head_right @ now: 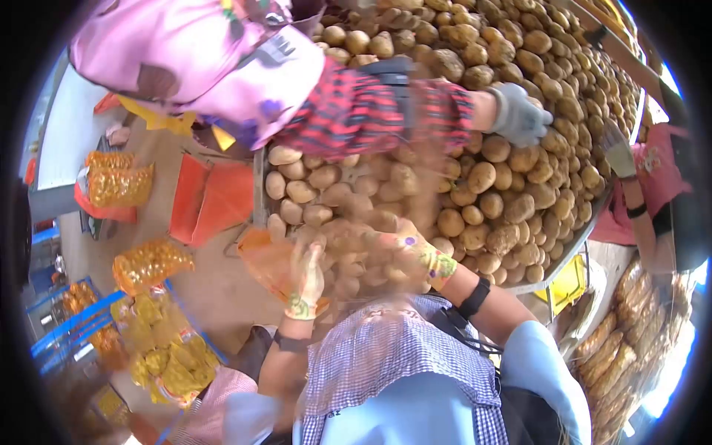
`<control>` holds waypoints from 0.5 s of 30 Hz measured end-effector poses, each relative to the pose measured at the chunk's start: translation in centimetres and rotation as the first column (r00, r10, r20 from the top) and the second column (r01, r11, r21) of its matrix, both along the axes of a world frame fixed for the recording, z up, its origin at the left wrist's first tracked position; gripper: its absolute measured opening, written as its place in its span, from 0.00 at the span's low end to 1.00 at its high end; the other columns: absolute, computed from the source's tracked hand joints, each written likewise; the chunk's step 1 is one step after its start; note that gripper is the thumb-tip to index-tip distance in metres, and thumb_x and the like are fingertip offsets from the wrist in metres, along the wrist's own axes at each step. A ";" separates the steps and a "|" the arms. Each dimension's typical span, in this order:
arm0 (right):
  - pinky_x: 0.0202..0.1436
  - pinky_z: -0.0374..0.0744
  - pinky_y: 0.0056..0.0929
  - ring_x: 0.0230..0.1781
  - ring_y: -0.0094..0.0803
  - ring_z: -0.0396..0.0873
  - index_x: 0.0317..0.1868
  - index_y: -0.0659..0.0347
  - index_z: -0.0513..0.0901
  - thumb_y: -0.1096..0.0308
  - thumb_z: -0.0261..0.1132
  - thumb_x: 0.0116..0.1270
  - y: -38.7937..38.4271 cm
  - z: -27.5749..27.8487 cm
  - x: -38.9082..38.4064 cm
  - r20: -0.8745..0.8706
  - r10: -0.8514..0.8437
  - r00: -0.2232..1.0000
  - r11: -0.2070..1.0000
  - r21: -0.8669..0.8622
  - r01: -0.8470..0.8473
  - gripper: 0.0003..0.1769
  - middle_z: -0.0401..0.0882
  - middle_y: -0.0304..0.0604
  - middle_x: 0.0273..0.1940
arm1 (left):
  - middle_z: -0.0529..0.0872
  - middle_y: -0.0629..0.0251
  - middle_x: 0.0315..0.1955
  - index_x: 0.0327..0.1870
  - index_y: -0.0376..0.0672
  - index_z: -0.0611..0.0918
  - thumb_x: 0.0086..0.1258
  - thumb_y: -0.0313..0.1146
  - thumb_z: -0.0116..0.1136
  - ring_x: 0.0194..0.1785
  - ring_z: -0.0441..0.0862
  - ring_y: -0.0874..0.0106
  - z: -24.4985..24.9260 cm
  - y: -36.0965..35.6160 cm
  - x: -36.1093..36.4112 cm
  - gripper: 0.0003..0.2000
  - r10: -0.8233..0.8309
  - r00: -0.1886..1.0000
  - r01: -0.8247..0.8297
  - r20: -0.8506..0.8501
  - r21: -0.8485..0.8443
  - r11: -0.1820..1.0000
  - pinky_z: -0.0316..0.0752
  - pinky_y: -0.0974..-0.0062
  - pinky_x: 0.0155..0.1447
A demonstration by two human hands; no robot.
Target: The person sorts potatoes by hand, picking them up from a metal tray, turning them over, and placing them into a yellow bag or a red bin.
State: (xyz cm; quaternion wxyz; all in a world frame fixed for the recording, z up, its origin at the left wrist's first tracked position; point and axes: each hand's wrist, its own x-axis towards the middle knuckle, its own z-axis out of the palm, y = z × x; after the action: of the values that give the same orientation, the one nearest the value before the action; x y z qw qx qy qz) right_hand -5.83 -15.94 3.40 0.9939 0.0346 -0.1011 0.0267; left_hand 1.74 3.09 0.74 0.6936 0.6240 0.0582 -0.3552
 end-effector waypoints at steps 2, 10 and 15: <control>0.63 0.77 0.46 0.64 0.44 0.75 0.71 0.68 0.65 0.58 0.64 0.68 -1.0 1.8 -2.5 -0.588 0.005 0.809 0.887 -0.371 -0.275 0.36 0.72 0.58 0.66 | 0.77 0.57 0.59 0.69 0.34 0.68 0.78 0.43 0.53 0.61 0.76 0.72 0.4 0.2 -0.9 0.26 -0.105 0.986 0.105 0.132 0.008 0.994 0.74 0.73 0.63; 0.75 0.66 0.47 0.70 0.44 0.68 0.73 0.62 0.64 0.46 0.54 0.76 -0.6 8.4 -8.0 -0.402 0.067 0.913 0.897 -0.377 -0.232 0.35 0.69 0.48 0.71 | 0.78 0.56 0.61 0.70 0.39 0.69 0.52 0.39 0.80 0.61 0.79 0.63 9.0 -3.0 -4.7 0.43 -0.350 0.773 0.409 0.529 0.004 0.912 0.75 0.69 0.64; 0.63 0.74 0.28 0.58 0.28 0.74 0.63 0.67 0.69 0.58 0.82 0.51 -1.4 8.2 -11.0 -0.551 -0.131 0.824 0.589 -0.712 -0.382 0.44 0.76 0.45 0.57 | 0.79 0.57 0.59 0.70 0.35 0.68 0.65 0.43 0.72 0.60 0.78 0.68 11.0 -3.7 -6.8 0.36 -0.448 0.781 0.554 0.436 -0.150 0.819 0.71 0.72 0.68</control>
State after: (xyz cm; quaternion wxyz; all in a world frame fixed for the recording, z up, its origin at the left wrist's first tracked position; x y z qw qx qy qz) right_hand -16.78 -17.35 11.63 0.8812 -0.4002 0.2144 0.1317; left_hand -5.07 -0.60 11.74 0.6485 0.5730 -0.2961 -0.4043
